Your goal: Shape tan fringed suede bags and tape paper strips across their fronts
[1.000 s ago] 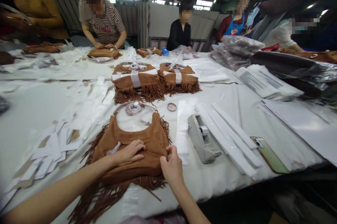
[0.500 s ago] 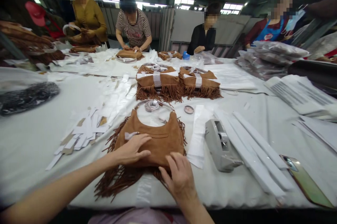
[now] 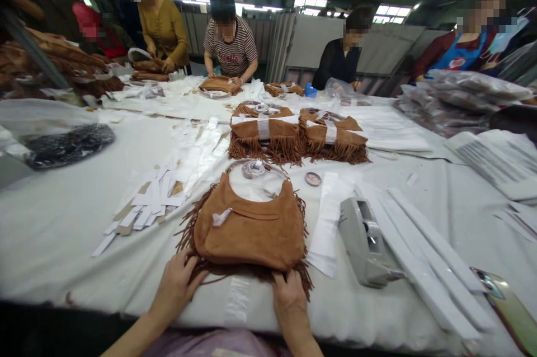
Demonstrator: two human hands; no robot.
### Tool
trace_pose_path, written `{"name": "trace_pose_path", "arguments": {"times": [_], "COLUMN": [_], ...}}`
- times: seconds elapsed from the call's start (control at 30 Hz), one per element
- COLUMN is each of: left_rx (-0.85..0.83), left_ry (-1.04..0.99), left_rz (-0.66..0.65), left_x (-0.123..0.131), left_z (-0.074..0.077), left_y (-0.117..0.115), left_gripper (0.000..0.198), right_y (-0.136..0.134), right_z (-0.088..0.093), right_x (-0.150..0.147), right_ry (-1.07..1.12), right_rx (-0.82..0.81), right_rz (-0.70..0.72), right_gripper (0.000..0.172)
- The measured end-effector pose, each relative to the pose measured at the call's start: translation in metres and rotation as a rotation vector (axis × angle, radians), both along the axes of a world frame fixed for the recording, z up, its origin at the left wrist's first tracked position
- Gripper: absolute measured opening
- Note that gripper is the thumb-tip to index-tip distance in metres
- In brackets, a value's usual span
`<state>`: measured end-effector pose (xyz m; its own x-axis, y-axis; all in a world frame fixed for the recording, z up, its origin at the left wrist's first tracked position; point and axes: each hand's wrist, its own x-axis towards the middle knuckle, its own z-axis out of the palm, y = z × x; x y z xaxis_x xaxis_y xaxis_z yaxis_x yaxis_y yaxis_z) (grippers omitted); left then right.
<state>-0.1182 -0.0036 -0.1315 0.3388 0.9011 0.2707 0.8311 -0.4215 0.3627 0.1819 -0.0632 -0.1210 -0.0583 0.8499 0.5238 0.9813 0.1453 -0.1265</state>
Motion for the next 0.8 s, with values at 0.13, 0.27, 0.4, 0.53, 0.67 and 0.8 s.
{"name": "trace_pose_path", "arguments": {"times": [0.13, 0.27, 0.4, 0.53, 0.67, 0.8], "left_rx": [-0.12, -0.121, -0.136, -0.101, 0.143, 0.279], "left_ry": [-0.023, -0.006, 0.046, 0.049, 0.032, -0.013], "left_rz": [-0.121, -0.116, -0.053, -0.051, -0.009, -0.202], "left_x": [-0.009, -0.022, -0.026, -0.03, -0.032, -0.001], "left_z": [0.011, 0.011, 0.004, 0.005, 0.027, 0.069], "left_y": [0.015, 0.012, 0.004, 0.001, -0.007, -0.013], "left_gripper": [0.021, 0.018, 0.016, 0.016, 0.02, 0.038], "right_y": [0.003, -0.004, -0.009, -0.019, -0.03, -0.016], "right_z": [0.02, 0.021, 0.005, 0.01, 0.043, 0.076], "right_x": [0.01, 0.012, 0.019, 0.032, 0.031, 0.007], "right_ry": [0.009, -0.053, -0.07, -0.039, 0.034, 0.04], "right_rx": [-0.031, -0.03, -0.067, -0.088, 0.043, 0.112], "right_rz": [0.119, 0.143, 0.138, 0.171, 0.111, 0.155], "right_gripper": [0.021, 0.034, 0.044, 0.045, 0.037, 0.035]}}
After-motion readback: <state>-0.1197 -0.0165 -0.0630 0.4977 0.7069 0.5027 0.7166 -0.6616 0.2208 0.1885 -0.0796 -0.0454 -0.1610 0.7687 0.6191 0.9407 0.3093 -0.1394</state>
